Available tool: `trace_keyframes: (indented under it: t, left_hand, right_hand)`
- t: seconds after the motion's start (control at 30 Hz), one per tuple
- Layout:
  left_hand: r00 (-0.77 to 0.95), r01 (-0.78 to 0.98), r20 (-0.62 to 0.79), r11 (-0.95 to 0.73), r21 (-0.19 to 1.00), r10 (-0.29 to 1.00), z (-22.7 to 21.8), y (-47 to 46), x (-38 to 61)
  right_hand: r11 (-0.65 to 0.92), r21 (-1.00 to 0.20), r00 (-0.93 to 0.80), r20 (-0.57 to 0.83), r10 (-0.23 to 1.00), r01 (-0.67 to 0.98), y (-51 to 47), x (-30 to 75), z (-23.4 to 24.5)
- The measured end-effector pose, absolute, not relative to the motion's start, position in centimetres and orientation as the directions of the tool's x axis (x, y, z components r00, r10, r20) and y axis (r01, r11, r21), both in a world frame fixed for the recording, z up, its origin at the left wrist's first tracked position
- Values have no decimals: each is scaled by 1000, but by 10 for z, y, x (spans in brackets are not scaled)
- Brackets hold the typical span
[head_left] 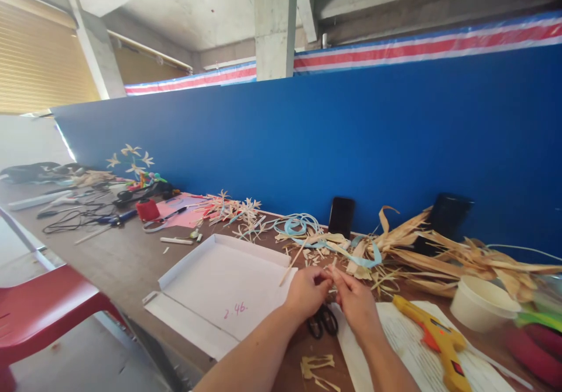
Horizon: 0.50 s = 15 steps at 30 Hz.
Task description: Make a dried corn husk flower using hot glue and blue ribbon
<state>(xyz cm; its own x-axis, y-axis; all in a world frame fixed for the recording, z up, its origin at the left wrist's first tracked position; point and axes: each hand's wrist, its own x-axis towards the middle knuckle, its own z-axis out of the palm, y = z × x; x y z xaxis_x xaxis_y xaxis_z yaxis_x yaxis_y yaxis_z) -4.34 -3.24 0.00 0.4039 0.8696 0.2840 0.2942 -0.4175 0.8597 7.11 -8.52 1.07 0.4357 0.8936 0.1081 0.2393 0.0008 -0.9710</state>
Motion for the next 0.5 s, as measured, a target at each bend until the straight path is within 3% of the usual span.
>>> trace_keyframes:
  t: [0.17,0.23,0.37,0.5]
  left_hand:
    - [283,315,218,-305,899,934,17,-23,-52]
    - [235,270,235,-295,917,943,27,-17,-58]
    - [208,244,207,-255,936,956,51,-4,-83]
    - [203,441,168,-244,864,965,60,10,-118]
  right_hand:
    - [111,-984,466,33,884,-139,-86,62,14]
    - [188,-966,560,58,827,-177,-85,66,13]
    - [370,-894,807,15,590,-254,-84,85,13]
    - [463,-813,850,-72,521,-353,-85,98,16]
